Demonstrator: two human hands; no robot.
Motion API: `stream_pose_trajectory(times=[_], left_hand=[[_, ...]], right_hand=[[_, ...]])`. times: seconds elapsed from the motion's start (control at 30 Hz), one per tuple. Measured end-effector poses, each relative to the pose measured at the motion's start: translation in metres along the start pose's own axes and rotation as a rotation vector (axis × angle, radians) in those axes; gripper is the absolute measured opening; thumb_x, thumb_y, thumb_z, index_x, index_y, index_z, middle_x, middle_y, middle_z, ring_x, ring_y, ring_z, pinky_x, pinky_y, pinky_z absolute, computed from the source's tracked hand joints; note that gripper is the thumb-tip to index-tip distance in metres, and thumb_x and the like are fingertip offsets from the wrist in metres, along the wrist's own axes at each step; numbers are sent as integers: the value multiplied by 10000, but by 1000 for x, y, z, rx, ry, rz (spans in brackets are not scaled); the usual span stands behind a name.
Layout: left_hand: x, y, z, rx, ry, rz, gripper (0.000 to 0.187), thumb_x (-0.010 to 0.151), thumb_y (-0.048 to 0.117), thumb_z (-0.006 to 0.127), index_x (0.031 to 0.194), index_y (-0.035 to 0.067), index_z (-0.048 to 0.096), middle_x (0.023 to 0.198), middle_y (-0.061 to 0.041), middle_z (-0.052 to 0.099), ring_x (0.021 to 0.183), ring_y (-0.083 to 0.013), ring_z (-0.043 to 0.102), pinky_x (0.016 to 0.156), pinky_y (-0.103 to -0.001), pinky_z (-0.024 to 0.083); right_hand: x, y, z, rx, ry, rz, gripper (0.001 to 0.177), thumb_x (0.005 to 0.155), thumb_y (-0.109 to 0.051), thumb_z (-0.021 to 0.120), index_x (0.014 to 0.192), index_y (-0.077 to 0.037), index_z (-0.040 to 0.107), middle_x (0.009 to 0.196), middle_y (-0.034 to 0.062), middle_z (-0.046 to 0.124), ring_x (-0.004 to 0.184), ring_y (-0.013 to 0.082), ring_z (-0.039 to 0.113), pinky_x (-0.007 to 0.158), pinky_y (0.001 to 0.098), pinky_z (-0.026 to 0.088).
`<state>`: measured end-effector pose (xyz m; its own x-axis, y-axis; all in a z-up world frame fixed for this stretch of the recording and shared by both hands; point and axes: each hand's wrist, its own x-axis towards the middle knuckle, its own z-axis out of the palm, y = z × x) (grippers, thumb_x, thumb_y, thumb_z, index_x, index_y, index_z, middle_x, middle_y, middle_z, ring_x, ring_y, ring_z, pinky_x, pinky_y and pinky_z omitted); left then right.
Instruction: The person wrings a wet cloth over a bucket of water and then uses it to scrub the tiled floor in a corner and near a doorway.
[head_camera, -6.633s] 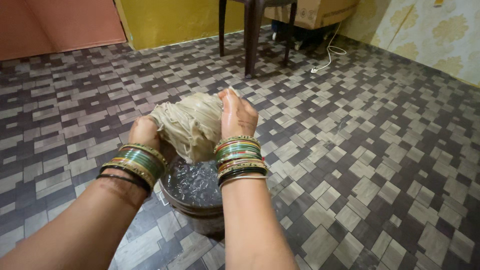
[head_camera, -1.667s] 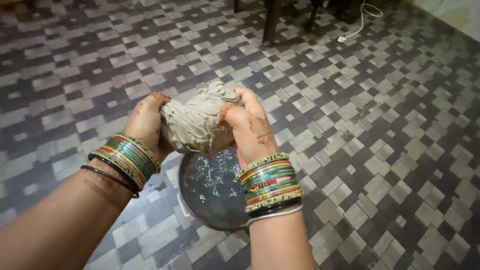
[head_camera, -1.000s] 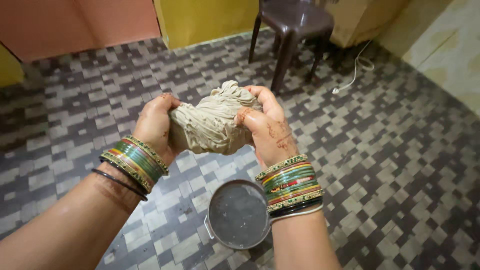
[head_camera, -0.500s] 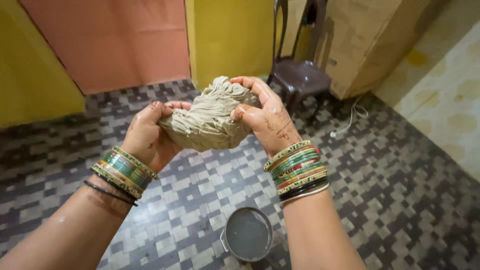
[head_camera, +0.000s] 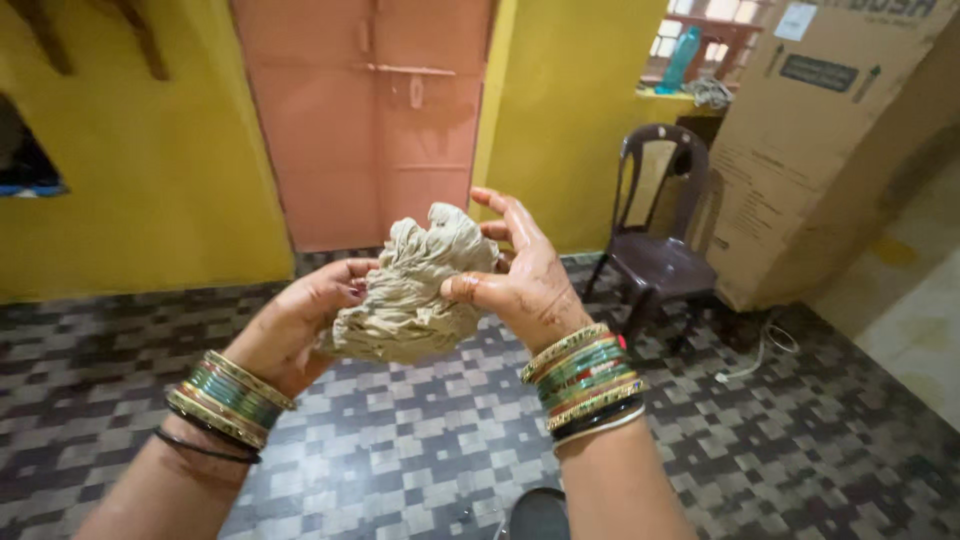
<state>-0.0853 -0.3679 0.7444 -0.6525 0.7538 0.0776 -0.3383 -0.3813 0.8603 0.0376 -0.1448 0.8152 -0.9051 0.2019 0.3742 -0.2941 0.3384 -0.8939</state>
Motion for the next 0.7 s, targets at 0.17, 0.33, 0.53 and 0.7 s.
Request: stream_pose_trajectory(times=[0.17, 0.33, 0.53, 0.7], left_hand=[[-54, 14, -18, 189, -47, 137, 547, 913, 226, 674, 1394, -12, 570, 1300, -107, 685, 1185, -178, 649, 992, -372, 538], [-105, 34, -40, 272, 67, 55, 580, 828, 210, 751, 1357, 29, 595, 1245, -100, 708, 1099, -183, 691, 897, -407, 591], [-149, 59, -78, 355, 180, 172, 514, 790, 130, 785, 1276, 38, 645, 1170, -83, 735, 1041, -181, 716, 889, -389, 609], [-172, 74, -113, 361, 504, 231, 250, 839, 93, 721, 1069, 15, 662, 1029, -76, 752, 928, -198, 754, 811, -416, 667]], right_hand=[[-4, -17, 55, 34, -10, -9, 990, 568, -125, 885, 1474, -102, 487, 1244, 115, 654, 1067, 192, 690, 913, 342, 590], [4, -44, 111, -42, -79, -89, 1001, 520, -99, 905, 1442, -99, 516, 1275, 112, 628, 1129, 198, 657, 945, 358, 581], [6, -64, 172, -248, -151, -276, 919, 533, -153, 932, 1379, -89, 578, 1284, 129, 614, 1218, 261, 638, 1032, 376, 544], [12, -60, 202, -350, -147, -245, 882, 529, -272, 982, 1308, -69, 621, 1250, 132, 613, 1178, 263, 643, 1003, 378, 533]])
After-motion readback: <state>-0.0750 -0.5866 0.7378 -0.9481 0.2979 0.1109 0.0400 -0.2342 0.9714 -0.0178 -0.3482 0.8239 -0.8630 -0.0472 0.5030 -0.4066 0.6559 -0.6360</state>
